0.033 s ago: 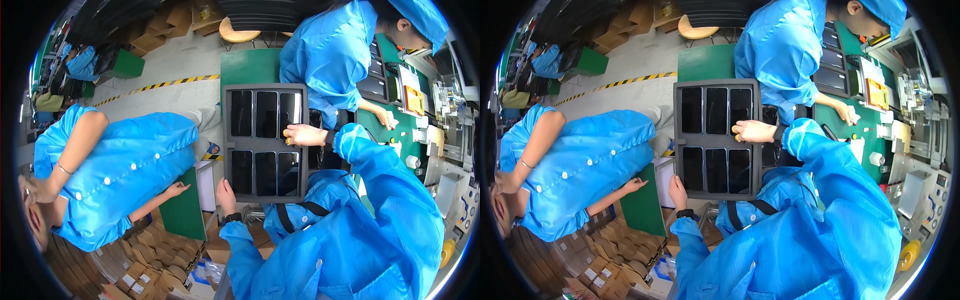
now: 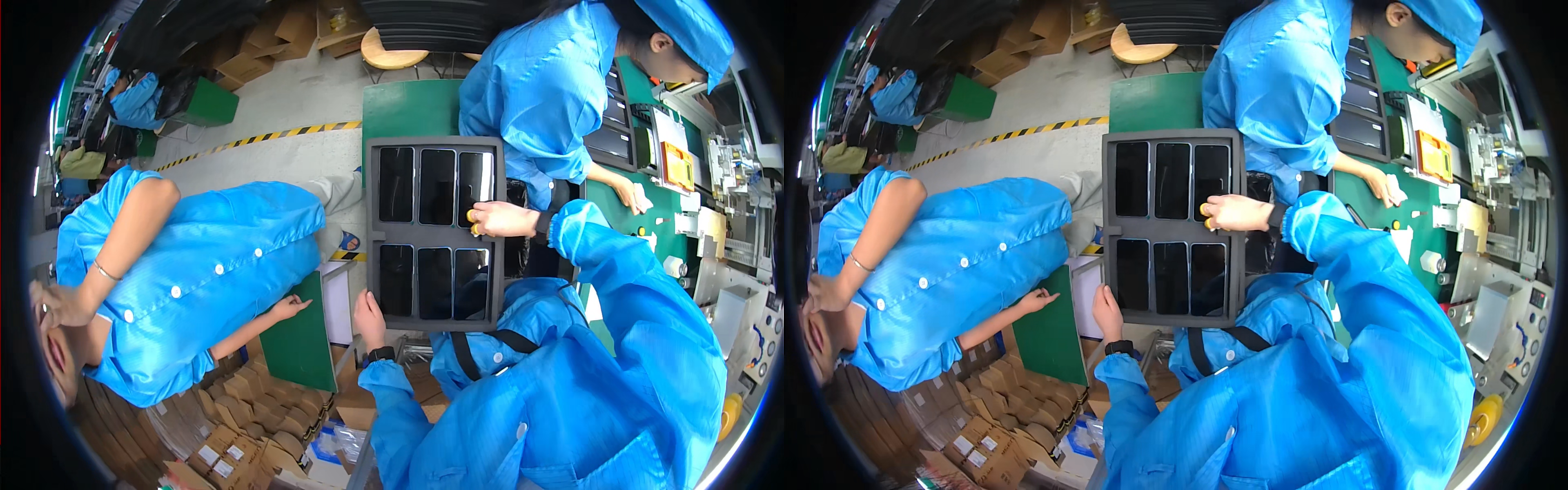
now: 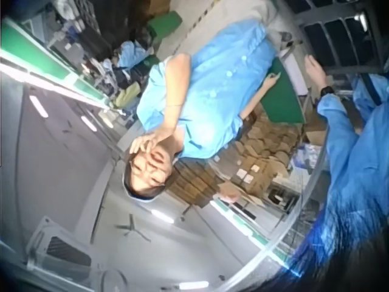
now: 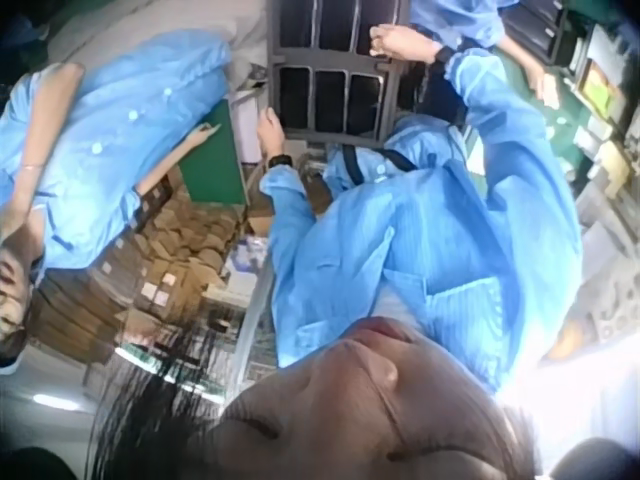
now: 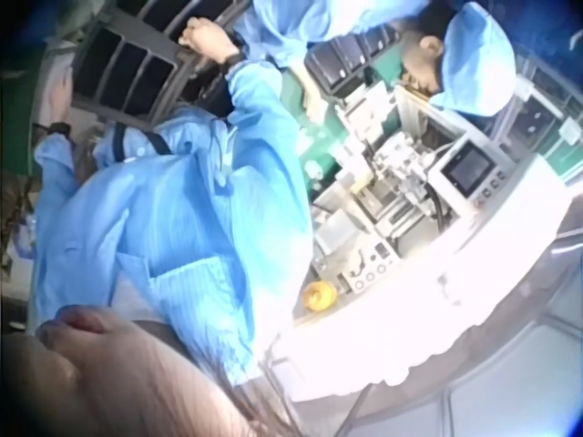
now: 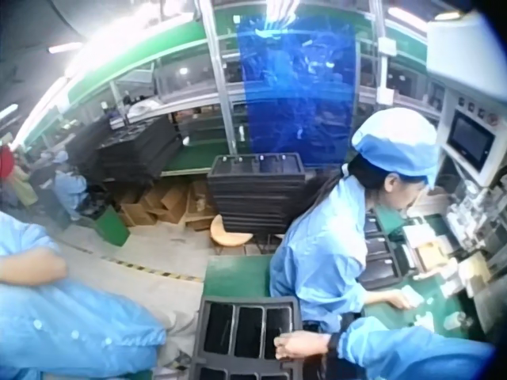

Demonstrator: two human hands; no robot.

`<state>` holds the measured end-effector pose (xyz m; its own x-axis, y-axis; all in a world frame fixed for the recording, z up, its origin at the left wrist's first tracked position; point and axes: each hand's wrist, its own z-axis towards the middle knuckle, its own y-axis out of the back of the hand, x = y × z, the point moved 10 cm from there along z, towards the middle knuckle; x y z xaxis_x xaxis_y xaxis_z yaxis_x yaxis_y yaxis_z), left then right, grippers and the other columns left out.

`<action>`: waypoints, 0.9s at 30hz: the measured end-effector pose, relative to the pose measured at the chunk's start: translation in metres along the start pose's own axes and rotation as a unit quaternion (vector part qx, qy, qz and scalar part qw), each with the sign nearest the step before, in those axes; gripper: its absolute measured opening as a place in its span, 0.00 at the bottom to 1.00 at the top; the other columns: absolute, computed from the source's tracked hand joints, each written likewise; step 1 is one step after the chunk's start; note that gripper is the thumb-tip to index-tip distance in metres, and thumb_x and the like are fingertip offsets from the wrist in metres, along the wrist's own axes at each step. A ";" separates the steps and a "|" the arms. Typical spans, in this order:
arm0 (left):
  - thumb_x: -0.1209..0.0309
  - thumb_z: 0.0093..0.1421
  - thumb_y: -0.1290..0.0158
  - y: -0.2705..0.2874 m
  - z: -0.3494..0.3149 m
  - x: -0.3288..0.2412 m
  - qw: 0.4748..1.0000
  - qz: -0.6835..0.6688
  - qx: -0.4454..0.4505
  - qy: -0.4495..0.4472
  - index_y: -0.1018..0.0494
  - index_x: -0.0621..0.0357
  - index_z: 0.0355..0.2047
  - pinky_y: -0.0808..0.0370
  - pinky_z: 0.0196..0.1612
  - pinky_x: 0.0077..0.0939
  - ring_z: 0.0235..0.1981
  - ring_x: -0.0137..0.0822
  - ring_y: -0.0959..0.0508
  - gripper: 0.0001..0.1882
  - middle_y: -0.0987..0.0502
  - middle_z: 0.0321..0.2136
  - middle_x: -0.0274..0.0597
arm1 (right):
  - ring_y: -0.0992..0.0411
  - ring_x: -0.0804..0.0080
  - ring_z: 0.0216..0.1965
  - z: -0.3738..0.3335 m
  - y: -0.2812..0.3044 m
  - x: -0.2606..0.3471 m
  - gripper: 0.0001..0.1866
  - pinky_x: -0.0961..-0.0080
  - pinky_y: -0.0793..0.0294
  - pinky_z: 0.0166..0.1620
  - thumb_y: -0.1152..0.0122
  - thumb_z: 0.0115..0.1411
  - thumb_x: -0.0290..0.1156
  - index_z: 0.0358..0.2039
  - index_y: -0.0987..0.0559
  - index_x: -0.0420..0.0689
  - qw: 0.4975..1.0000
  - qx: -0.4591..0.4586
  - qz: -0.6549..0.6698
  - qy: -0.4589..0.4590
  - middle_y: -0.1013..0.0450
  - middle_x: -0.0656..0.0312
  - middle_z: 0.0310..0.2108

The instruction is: Cleaning smartphone screens with a cloth and solvent in a factory environment.

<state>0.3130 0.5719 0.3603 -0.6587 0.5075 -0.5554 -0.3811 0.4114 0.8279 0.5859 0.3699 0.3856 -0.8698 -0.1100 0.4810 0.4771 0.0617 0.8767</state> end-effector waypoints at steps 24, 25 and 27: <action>0.64 0.66 0.59 -0.002 0.004 0.002 0.999 0.021 0.014 0.020 0.28 0.61 0.42 0.28 0.41 0.44 0.40 0.56 0.25 0.15 0.24 0.38 0.55 | 0.31 0.53 0.34 0.007 0.012 -0.019 0.06 0.62 0.30 0.37 0.41 0.50 0.29 0.23 0.25 0.40 0.985 -0.136 0.051 -0.096 0.31 0.51 0.26; 0.64 0.66 0.59 -0.001 0.000 0.002 1.000 0.016 0.015 0.020 0.28 0.61 0.42 0.28 0.41 0.44 0.40 0.56 0.25 0.15 0.24 0.38 0.55 | 0.31 0.53 0.33 0.008 0.024 -0.039 0.07 0.61 0.30 0.36 0.41 0.51 0.30 0.22 0.25 0.40 0.981 -0.132 0.020 -0.143 0.31 0.51 0.25; 0.64 0.66 0.59 -0.001 0.001 0.000 0.999 0.023 0.018 0.031 0.29 0.61 0.42 0.28 0.41 0.44 0.40 0.56 0.25 0.15 0.24 0.38 0.55 | 0.31 0.50 0.30 -0.001 0.065 -0.089 0.14 0.58 0.30 0.35 0.40 0.55 0.36 0.21 0.26 0.38 0.942 -0.258 -0.026 -0.214 0.32 0.47 0.24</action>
<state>0.3135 0.5724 0.3596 -0.7149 0.4790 -0.5093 -0.3261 0.4160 0.8489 0.6943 0.3830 0.4002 -0.8114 0.3178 0.4905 0.3345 -0.4357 0.8356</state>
